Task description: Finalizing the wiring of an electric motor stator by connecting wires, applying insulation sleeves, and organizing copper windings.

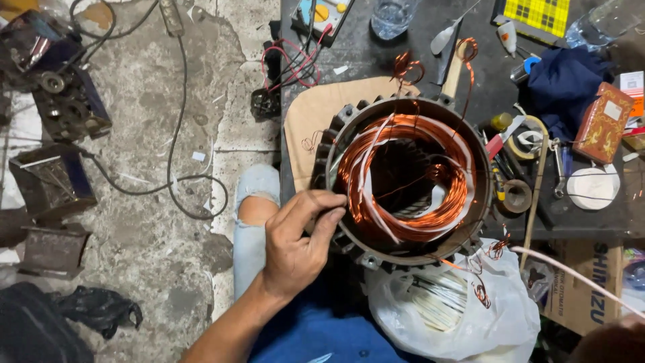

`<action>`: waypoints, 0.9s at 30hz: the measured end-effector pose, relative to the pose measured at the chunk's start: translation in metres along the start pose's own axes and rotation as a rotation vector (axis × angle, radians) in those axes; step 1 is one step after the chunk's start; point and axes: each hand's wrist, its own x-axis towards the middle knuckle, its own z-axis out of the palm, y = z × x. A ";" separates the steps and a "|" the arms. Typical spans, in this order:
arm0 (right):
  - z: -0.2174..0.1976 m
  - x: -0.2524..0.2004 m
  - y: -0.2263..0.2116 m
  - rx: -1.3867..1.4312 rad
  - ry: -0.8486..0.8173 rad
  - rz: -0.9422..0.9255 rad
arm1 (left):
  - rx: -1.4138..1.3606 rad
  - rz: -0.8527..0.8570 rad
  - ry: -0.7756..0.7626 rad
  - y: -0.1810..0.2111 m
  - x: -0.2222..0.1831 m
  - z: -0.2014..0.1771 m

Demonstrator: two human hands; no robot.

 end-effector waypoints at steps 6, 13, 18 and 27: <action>0.038 0.065 -0.050 0.410 -0.134 -0.134 | 0.093 0.047 -0.174 0.015 0.013 -0.020; 0.118 0.125 -0.218 0.308 0.049 -0.085 | 0.106 0.122 -0.098 0.008 0.007 -0.018; 0.131 0.137 -0.214 0.393 -0.032 -0.150 | 0.017 0.056 -0.057 0.006 0.003 -0.017; 0.201 0.166 -0.243 0.481 0.020 -0.216 | -0.092 0.018 -0.093 0.000 0.001 -0.024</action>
